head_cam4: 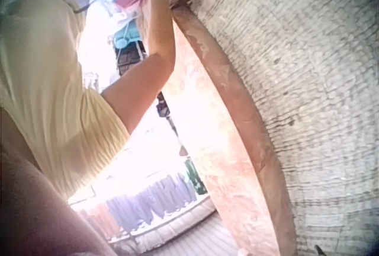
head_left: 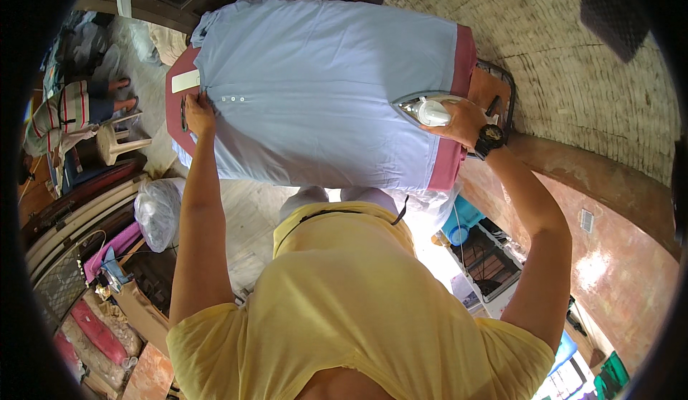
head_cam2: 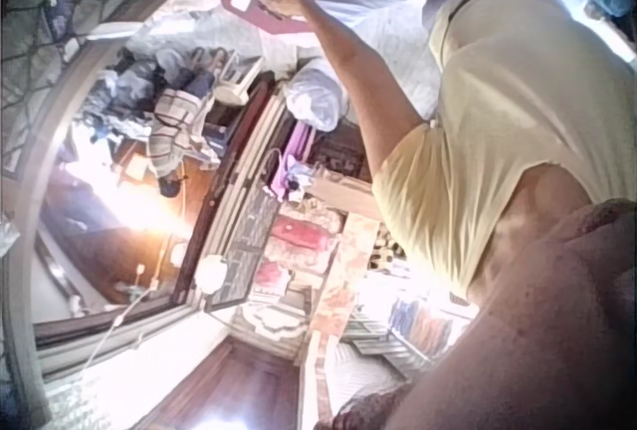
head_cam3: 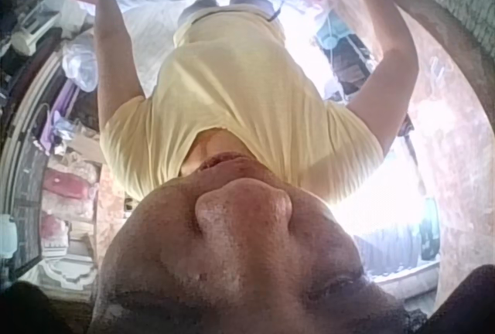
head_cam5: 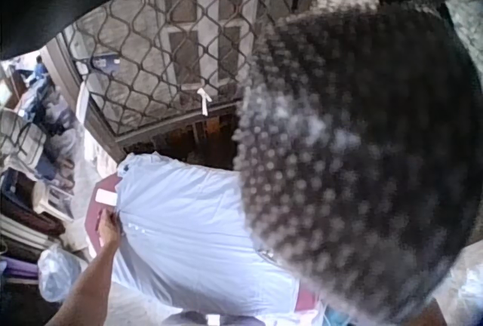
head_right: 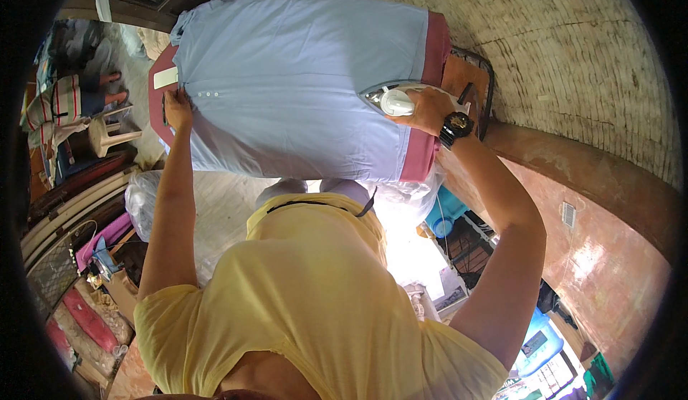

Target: The person irons a light blue shirt on an ironing board using an iron, moving the iron across the fabric and flipping the shirt over to iron different sections.

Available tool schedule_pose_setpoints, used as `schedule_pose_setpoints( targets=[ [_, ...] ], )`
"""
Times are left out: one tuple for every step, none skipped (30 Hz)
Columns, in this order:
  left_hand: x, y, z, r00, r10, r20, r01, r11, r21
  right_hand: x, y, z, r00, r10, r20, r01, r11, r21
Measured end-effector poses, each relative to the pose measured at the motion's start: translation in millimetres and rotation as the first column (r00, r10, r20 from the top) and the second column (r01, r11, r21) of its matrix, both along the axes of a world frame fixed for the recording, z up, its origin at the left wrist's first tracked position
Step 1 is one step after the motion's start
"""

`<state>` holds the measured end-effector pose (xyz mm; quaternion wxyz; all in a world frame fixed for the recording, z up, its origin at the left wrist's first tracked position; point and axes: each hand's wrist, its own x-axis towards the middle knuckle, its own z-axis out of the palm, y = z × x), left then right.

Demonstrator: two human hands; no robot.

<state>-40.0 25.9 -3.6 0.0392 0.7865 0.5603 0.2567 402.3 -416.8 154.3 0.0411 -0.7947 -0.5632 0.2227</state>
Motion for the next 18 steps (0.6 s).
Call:
schedule_pose_setpoints(
  targets=[
    [1.2, 0.2, -0.3, 1.0, -0.003, 0.003, 0.003, 1.0, 0.005, 0.4, -2.1, 1.4, 1.0, -0.001, -0.009, 0.001, 1.0, 0.004],
    [2.3, 0.5, -0.5, 1.0, -0.006, 0.005, 0.006, 1.0, 0.009, -0.2, -2.7, -3.0, 1.0, 0.002, 0.003, -0.002, 0.997, 0.081],
    [3.5, 0.7, -0.5, 1.0, -0.014, 0.018, 0.014, 1.0, 0.003, -1.2, -2.2, -11.6, 1.0, 0.004, 0.016, -0.006, 0.987, 0.158],
    [3.4, 1.1, 0.1, 0.999, -0.02, 0.03, 0.02, 1.0, -0.003, -3.4, 0.5, -14.8, 1.0, 0.006, 0.029, -0.013, 0.972, 0.233],
    [3.9, 1.3, 0.6, 0.999, -0.027, 0.042, 0.028, 1.0, -0.008, -3.6, 1.2, -15.8, 1.0, 0.0, 0.019, -0.005, 0.976, 0.218],
    [4.8, 1.1, 1.1, 0.999, -0.019, 0.026, 0.019, 1.0, -0.01, -3.8, 1.2, -16.2, 1.0, -0.006, 0.009, 0.004, 0.979, 0.203],
    [3.7, 0.4, 2.0, 1.0, -0.007, 0.009, 0.007, 1.0, -0.011, -4.9, 2.7, -14.0, 1.0, -0.009, -0.001, 0.009, 0.982, 0.188],
    [2.8, -0.2, 3.2, 1.0, 0.005, -0.007, -0.005, 1.0, -0.011, -4.3, 1.1, -9.3, 0.999, -0.043, -0.017, 0.045, 0.988, 0.147],
    [-0.5, -2.0, 5.6, 1.0, 0.012, -0.016, -0.013, 0.999, -0.04, -1.6, -2.5, -1.6, 0.996, -0.077, -0.033, 0.08, 0.991, 0.106],
    [2.2, -4.6, 10.3, 1.0, 0.011, -0.018, -0.012, 0.998, -0.069, 2.6, -4.6, 12.4, 0.992, -0.119, -0.039, 0.122, 0.99, 0.065],
    [2.0, -11.1, 16.7, 1.0, 0.011, -0.026, -0.014, 0.995, -0.099, 6.0, -2.4, 39.5, 0.962, -0.243, -0.121, 0.238, 0.97, -0.052],
    [3.1, -21.2, 21.0, 0.991, 0.094, -0.094, -0.093, 0.996, 0.013, 27.3, -27.5, 15.9, 0.914, -0.389, -0.119, 0.391, 0.921, -0.007],
    [10.9, -33.6, 28.7, 0.973, 0.175, -0.151, -0.155, 0.979, 0.134, 34.9, -40.1, 23.1, 0.859, -0.501, -0.104, 0.511, 0.854, 0.102],
    [20.2, -46.7, 36.7, 0.947, 0.258, -0.193, -0.206, 0.945, 0.254, 40.2, -51.7, 31.1, 0.787, -0.609, -0.099, 0.615, 0.76, 0.21],
    [32.2, -60.1, 48.0, 0.959, 0.219, -0.178, -0.182, 0.962, 0.202, 50.1, -65.1, 31.1, 0.7, -0.701, -0.134, 0.714, 0.684, 0.15],
    [49.2, -70.6, 55.7, 0.992, 0.025, -0.122, 0.0, 0.98, 0.2, 63.8, -75.3, 28.9, 0.607, -0.778, -0.163, 0.794, 0.601, 0.087],
    [69.1, -83.9, 61.0, 0.983, -0.172, -0.063, 0.181, 0.962, 0.205, 77.3, -85.1, 25.9, 0.503, -0.845, -0.18, 0.861, 0.508, 0.02],
    [91.2, -98.9, 65.0, 0.932, -0.364, -0.005, 0.356, 0.908, 0.219, 87.5, -96.3, 11.7, 0.496, -0.846, -0.198, 0.868, 0.492, 0.07]
  ],
)
